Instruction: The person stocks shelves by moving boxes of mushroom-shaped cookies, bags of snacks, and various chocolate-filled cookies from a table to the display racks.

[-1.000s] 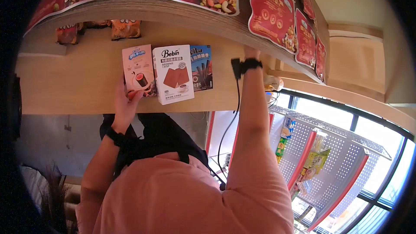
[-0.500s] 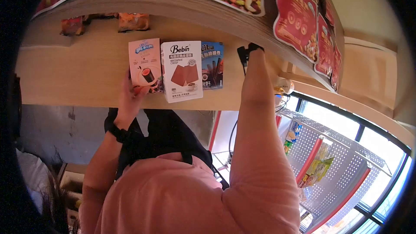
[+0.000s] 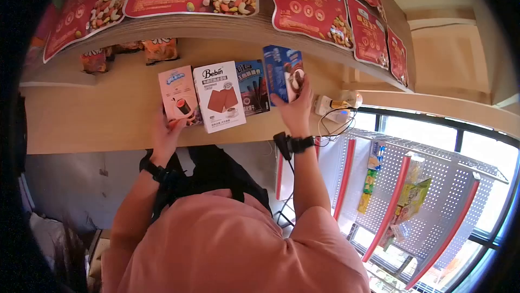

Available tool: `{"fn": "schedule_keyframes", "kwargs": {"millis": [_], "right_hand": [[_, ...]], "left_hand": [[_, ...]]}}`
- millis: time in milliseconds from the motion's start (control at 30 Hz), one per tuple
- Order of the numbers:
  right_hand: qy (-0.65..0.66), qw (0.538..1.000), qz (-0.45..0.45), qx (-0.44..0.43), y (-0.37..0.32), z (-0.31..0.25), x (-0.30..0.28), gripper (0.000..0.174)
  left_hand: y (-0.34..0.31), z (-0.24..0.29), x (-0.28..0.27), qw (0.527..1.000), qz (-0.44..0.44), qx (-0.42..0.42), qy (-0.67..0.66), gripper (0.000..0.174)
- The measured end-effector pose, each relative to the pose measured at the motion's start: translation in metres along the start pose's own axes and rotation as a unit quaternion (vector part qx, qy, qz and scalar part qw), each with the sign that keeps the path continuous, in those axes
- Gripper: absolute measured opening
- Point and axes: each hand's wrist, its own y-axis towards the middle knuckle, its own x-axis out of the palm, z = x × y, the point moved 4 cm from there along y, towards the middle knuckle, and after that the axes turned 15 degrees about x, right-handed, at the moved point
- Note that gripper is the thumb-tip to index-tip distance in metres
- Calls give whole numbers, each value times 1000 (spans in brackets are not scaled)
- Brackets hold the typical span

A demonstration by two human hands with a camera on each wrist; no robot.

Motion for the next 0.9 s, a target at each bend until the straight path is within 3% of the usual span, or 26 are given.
{"fn": "schedule_keyframes", "kwargs": {"millis": [67,167,200,267,333,367,433,500,533,600,633,667,800,900], "right_hand": [[-240,967,90,-14,-42,-53,13,98],[-275,957,80,31,-69,-48,44,104],[-301,952,60,10,-75,-41,49,105],[-244,970,11,3,-66,-26,42,108],[-144,983,-103,56,-68,-23,38,114],[-139,983,-102,56,-67,-26,36,114],[-120,981,-126,90,-64,-27,34,106],[-95,985,-103,102,-54,-16,37,96],[-74,987,-81,117,-51,-11,37,87],[-107,986,-53,112,-52,-23,35,78],[-149,982,-37,112,-54,-34,37,69],[-98,986,19,133,-59,-37,36,61],[-87,982,80,150,-62,-32,36,61],[-46,983,95,151,-65,-25,38,62]], "left_hand": [[0,1,0,1000,-5,3,22,74],[1,2,-1,998,-11,22,61,72],[1,0,-1,999,-12,16,41,70],[6,2,2,998,-5,7,-61,68],[6,0,-4,999,-31,18,37,70],[7,-4,-3,991,-53,28,121,72],[13,-3,-2,994,-33,34,96,69],[15,-5,-3,992,-30,-74,95,58],[19,-1,-2,992,-37,-66,98,58],[30,2,3,993,11,-115,-24,54],[34,-1,4,994,-8,-104,-25,54],[34,-9,-1,993,-13,-105,44,56],[35,-28,-6,971,-43,-43,230,64],[32,-43,-4,982,4,20,190,66]]}}
